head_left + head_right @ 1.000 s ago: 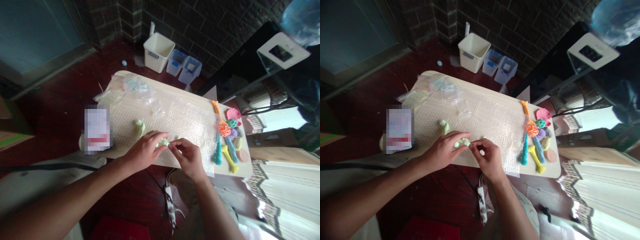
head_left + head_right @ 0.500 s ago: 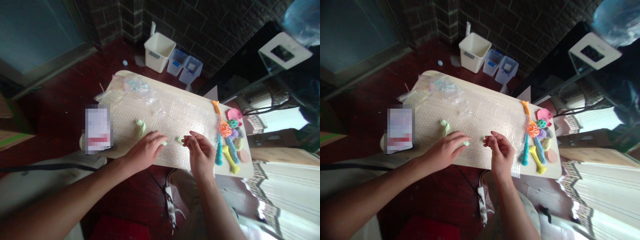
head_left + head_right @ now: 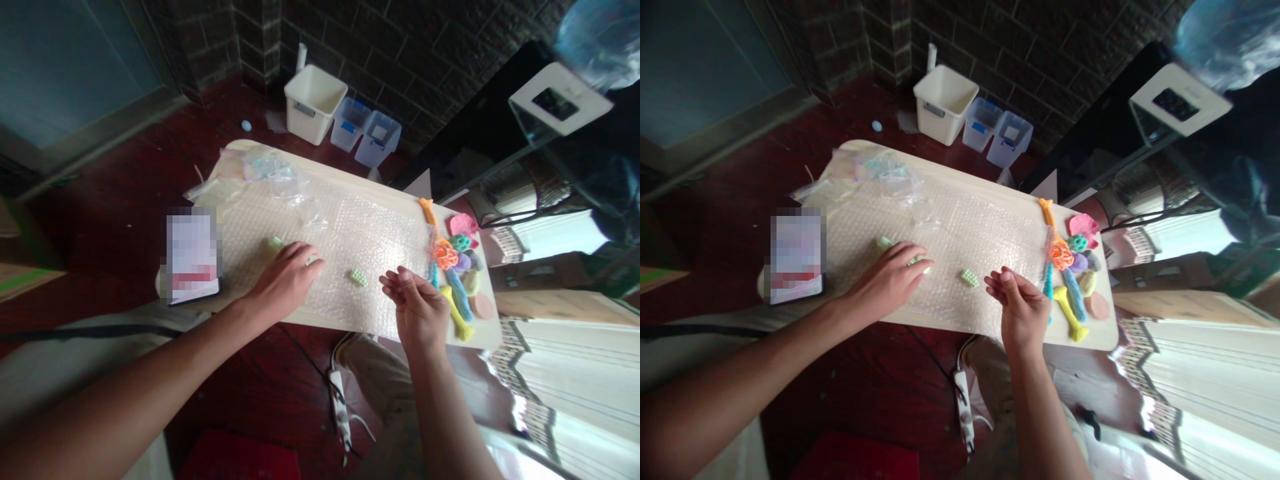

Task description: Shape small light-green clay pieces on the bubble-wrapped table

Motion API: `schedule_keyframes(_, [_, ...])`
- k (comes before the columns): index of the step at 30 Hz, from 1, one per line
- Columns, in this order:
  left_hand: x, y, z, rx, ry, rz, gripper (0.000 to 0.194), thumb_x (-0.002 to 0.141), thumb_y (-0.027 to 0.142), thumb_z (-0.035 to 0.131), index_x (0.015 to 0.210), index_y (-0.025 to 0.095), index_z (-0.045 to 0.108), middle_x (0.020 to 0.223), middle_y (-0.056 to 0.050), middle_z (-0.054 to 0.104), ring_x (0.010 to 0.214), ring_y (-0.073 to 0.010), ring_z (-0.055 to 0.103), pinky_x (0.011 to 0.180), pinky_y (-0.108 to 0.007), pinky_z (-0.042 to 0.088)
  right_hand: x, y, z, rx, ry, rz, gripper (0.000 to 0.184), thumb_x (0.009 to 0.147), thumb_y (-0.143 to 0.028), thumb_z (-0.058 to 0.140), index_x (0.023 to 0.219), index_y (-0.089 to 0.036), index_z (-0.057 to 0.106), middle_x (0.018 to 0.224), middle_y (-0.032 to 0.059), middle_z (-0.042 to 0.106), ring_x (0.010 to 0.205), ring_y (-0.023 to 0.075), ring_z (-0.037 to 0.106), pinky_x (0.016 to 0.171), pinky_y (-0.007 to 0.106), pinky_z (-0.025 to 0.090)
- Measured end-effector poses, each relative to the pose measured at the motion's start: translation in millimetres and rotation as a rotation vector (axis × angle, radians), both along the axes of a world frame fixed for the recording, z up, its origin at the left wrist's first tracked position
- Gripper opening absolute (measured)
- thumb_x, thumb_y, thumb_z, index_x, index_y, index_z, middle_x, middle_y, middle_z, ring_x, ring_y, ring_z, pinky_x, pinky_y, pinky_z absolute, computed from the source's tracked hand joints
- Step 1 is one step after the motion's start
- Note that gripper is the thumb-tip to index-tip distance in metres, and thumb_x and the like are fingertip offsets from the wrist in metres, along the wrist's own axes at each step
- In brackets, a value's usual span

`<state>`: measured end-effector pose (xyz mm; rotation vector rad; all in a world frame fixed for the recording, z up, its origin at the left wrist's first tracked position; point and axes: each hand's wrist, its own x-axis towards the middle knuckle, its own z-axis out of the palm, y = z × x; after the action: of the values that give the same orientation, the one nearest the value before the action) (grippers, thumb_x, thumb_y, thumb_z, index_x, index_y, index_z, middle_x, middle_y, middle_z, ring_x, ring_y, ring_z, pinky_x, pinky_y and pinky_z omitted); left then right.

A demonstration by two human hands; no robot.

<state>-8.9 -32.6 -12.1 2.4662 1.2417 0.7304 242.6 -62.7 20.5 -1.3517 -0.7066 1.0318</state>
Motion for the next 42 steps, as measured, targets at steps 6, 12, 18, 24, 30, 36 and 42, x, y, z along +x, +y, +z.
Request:
schedule_keyframes(6, [15.3,-6.6,11.9,0.089,-0.070,0.017,0.025,0.095,0.013,0.061,0.118,0.012,0.071,0.125,-0.016,0.063,0.123,-0.0319,0.056,0.112,-0.050,0.046,14.8,-9.2,-5.6,0.013,0.053,0.086,0.025,0.083,-0.034,0.087,0.098,-0.018,0.076,0.103,0.0083,0.084,0.098,0.0235,0.081,0.091,0.039,0.064])
schedule_keyframes(12, [37.5,-23.7,20.8,0.034,-0.189,-0.048,0.024,0.097,0.012,0.059,0.119,0.014,0.069,0.119,-0.013,0.065,0.116,-0.0281,0.059,0.107,-0.046,0.049,16.9,-12.8,-8.3,0.007,0.089,0.198,0.033,0.086,-0.048,0.083,0.092,-0.018,0.069,0.086,0.0097,0.084,0.079,0.0234,0.082,0.073,0.035,0.067])
schedule_keyframes(18, [43.8,-38.6,17.6,-0.018,-0.215,-0.093,0.022,0.097,0.011,0.059,0.117,0.016,0.068,0.117,-0.011,0.065,0.116,-0.0279,0.059,0.105,-0.047,0.050,8.1,-8.5,-0.5,0.025,0.159,0.315,0.034,0.083,-0.050,0.084,0.083,-0.018,0.072,0.065,0.0025,0.076,0.055,0.0144,0.070,0.049,0.022,0.054])
schedule_keyframes(24, [34.1,-43.0,20.2,-0.019,-0.250,-0.073,0.021,0.098,0.011,0.057,0.114,0.016,0.068,0.114,-0.010,0.066,0.113,-0.0260,0.060,0.104,-0.045,0.050,1.0,-6.4,6.9,0.033,0.273,0.305,0.036,0.073,-0.039,0.094,0.063,-0.020,0.065,0.055,-0.0037,0.066,0.047,0.0080,0.058,0.045,0.017,0.045])
schedule_keyframes(30, [29.6,-47.7,23.1,-0.052,-0.265,-0.063,0.022,0.098,0.012,0.056,0.115,0.017,0.069,0.113,-0.010,0.067,0.112,-0.0260,0.060,0.103,-0.047,0.051,-5.2,-7.7,8.3,-0.015,0.330,0.333,0.026,0.076,-0.036,0.091,0.090,-0.017,0.081,0.070,0.0006,0.077,0.057,0.0101,0.066,0.053,0.020,0.057])
schedule_keyframes(36, [28.8,-52.2,27.6,-0.052,-0.283,-0.056,0.021,0.097,0.012,0.057,0.114,0.017,0.070,0.112,-0.010,0.067,0.110,-0.0258,0.061,0.102,-0.046,0.052,-3.9,-9.8,6.6,-0.043,0.359,0.299,0.033,0.065,-0.029,0.098,0.092,-0.018,0.082,0.083,0.0030,0.083,0.066,0.0127,0.077,0.066,0.019,0.066])
schedule_keyframes(42, [28.9,-48.8,27.8,-0.051,-0.304,-0.063,0.021,0.096,0.011,0.059,0.113,0.017,0.070,0.111,-0.010,0.068,0.110,-0.0254,0.062,0.101,-0.045,0.052,-2.2,-11.5,8.0,-0.073,0.358,0.305,0.035,0.068,-0.042,0.097,0.083,-0.018,0.077,0.067,-0.0002,0.077,0.053,0.0112,0.070,0.050,0.017,0.060])
